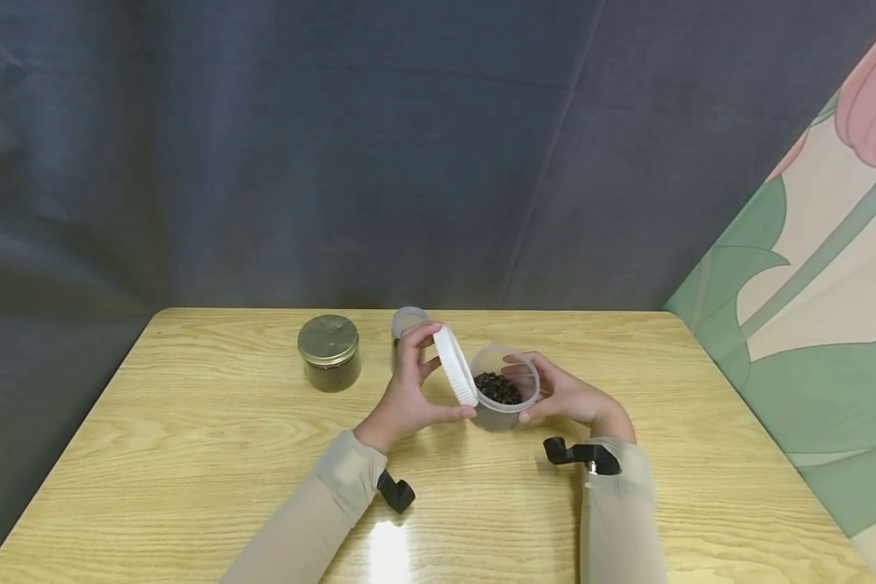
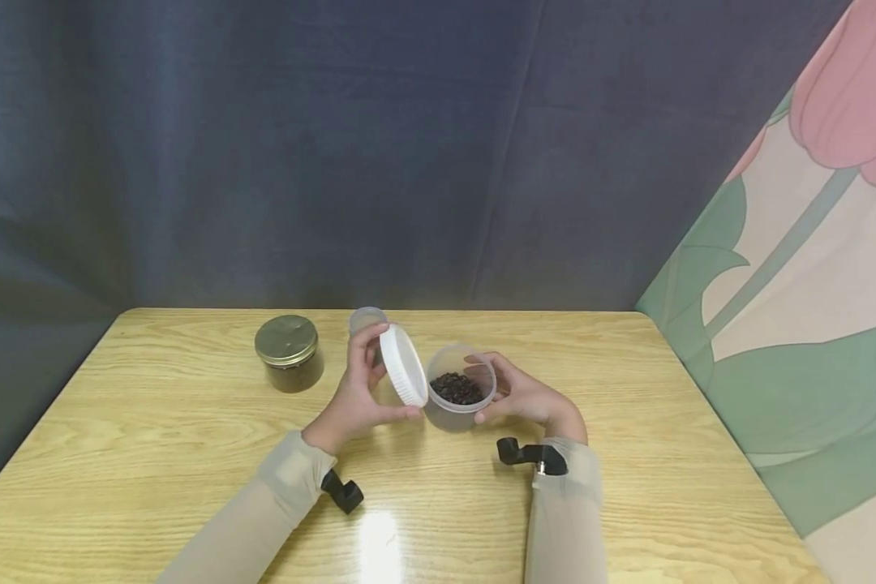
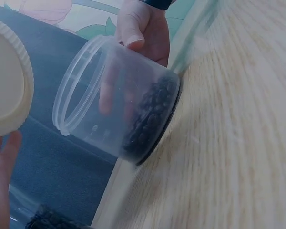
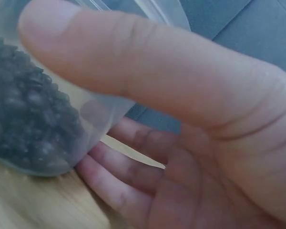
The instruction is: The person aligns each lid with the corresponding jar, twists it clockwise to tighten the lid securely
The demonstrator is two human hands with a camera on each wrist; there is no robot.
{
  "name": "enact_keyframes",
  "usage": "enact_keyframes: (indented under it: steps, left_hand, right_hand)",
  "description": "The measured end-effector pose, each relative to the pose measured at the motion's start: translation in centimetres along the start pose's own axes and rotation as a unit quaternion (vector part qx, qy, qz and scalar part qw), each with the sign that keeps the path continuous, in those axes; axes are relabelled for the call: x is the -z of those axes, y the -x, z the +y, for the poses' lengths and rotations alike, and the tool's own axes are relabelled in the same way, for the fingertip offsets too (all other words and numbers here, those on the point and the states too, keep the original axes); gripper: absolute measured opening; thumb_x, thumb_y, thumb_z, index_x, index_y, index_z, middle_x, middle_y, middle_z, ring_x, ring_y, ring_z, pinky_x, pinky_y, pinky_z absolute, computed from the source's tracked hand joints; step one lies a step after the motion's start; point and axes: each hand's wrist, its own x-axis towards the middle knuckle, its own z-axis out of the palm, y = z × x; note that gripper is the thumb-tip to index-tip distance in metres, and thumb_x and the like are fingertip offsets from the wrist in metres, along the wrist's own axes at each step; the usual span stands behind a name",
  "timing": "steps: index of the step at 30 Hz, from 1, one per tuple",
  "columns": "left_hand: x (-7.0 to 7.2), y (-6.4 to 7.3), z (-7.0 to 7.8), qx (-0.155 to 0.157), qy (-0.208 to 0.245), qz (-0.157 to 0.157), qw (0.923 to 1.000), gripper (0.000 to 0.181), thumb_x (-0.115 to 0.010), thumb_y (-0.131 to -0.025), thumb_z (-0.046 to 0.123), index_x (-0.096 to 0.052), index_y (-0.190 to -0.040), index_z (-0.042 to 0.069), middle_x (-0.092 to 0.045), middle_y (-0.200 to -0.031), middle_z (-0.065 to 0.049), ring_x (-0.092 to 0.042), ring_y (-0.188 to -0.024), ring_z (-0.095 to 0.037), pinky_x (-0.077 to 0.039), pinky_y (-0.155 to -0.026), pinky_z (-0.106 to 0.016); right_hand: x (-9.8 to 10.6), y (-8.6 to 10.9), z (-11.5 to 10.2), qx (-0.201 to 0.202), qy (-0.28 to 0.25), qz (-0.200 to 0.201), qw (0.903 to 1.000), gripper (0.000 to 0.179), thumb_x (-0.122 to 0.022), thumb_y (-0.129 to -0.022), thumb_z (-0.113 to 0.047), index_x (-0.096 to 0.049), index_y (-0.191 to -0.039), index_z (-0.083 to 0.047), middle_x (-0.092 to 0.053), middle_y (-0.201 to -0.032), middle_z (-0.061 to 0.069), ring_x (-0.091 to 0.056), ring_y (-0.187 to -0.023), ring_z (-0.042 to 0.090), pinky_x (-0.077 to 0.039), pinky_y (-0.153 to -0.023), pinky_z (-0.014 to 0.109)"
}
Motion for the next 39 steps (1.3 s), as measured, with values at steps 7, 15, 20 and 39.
enact_keyframes:
  steps: [7,15,20,39]
  left_hand:
    - [-0.3,0.2,0.1,0.007,0.008,0.008,0.9999,0.116,-0.088,-0.056,-0.022,-0.015,-0.145,-0.003,-0.024,-0.149,-0.025,-0.036,-0.136,-0.033,-0.042,-0.110,-0.056]
    - [-0.7,0.4,-0.1,0.003,0.025,0.005,0.9997,0.112,-0.087,-0.057,-0.022,-0.012,-0.138,-0.004,-0.022,-0.152,-0.031,-0.040,-0.136,-0.043,-0.037,-0.115,-0.048]
    - [-0.8,0.5,-0.4,0.005,0.012,0.005,0.9999,0.108,-0.089,-0.059,-0.014,-0.015,-0.136,-0.002,-0.028,-0.153,-0.025,-0.039,-0.138,-0.038,-0.033,-0.118,-0.041]
    - [-2.1,1.1,-1.5,0.108,-0.016,-0.023,0.9938,0.098,-0.092,-0.071,0.002,-0.020,-0.137,0.010,-0.028,-0.165,-0.007,-0.031,-0.148,-0.023,-0.023,-0.121,-0.052]
  right_hand:
    - [-0.3,-0.4,-0.1,0.001,-0.007,-0.029,0.9995,0.089,-0.082,-0.083,-0.001,-0.029,-0.154,-0.004,-0.035,-0.156,0.028,-0.032,-0.144,0.046,-0.034,-0.114,0.054]
    - [-0.6,-0.7,-0.2,0.013,-0.013,-0.040,0.9990,0.091,-0.083,-0.080,0.000,-0.029,-0.153,-0.002,-0.040,-0.154,0.024,-0.038,-0.142,0.039,-0.032,-0.114,0.057]
    - [-0.7,-0.8,-0.3,0.012,-0.025,-0.048,0.9985,0.093,-0.084,-0.078,0.002,-0.030,-0.153,-0.002,-0.035,-0.158,0.021,-0.035,-0.145,0.032,-0.035,-0.115,0.040]
    - [-0.8,-0.9,-0.3,-0.013,-0.033,-0.040,0.9986,0.082,-0.087,-0.078,-0.004,-0.037,-0.142,-0.009,-0.041,-0.147,0.018,-0.046,-0.130,0.027,-0.045,-0.105,0.034]
